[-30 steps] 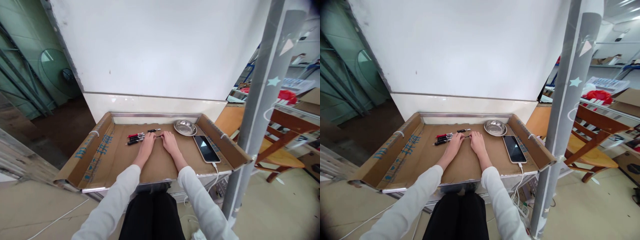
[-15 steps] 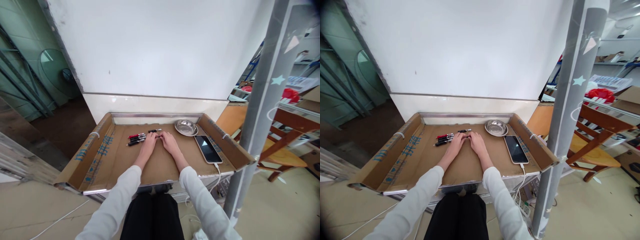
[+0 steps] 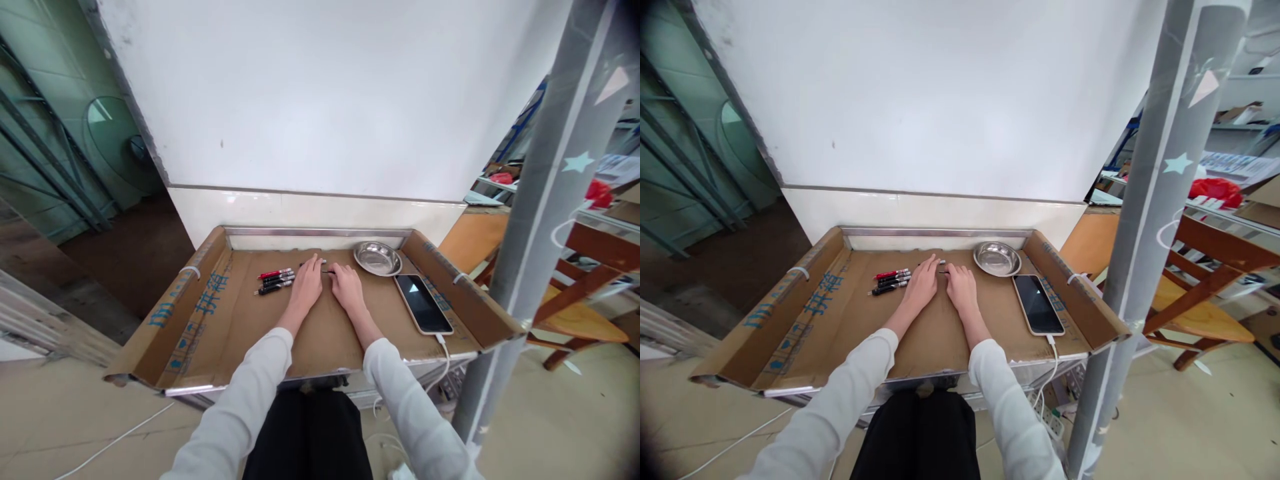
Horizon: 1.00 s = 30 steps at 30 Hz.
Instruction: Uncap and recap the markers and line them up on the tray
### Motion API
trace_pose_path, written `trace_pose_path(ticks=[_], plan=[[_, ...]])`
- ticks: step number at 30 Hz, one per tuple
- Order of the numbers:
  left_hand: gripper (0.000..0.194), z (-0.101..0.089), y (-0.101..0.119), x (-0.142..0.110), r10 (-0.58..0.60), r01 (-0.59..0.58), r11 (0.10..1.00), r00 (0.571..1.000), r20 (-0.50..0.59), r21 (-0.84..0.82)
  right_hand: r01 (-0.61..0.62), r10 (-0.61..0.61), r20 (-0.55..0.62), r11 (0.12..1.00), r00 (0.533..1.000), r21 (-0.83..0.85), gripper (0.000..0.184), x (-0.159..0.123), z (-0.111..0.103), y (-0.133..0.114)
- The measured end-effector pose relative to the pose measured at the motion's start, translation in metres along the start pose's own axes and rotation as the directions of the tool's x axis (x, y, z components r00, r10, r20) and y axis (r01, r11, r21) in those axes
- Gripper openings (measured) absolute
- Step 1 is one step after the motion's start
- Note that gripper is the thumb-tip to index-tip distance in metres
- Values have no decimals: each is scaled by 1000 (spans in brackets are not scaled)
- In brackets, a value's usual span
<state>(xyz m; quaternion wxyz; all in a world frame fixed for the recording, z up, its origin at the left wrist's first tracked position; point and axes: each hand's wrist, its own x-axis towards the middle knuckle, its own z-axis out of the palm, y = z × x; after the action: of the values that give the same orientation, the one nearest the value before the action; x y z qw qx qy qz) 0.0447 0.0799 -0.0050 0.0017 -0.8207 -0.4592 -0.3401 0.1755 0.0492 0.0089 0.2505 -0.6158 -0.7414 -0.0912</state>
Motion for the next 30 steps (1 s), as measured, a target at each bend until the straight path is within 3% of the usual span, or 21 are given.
trace_pose_path(ticks=[8,12,19,24,30], plan=[[30,2,7,3,-16,7,991,998,66,132,-172,169,-62,984,984,-46,16,-1,0,2],[25,-5,12,-3,-7,1,997,997,79,76,-237,232,-78,970,970,-52,16,-3,-2,3],[24,-18,18,-18,-60,60,998,997,55,10,-169,169,-35,986,985,11,17,-9,-7,0],[24,-30,20,-23,-145,146,989,989,31,-27,-184,185,-25,982,982,44,16,-16,-13,-2],[22,-50,21,-43,-194,194,976,981,15,-96,-134,133,21,990,991,52,19,-33,-19,-20]])
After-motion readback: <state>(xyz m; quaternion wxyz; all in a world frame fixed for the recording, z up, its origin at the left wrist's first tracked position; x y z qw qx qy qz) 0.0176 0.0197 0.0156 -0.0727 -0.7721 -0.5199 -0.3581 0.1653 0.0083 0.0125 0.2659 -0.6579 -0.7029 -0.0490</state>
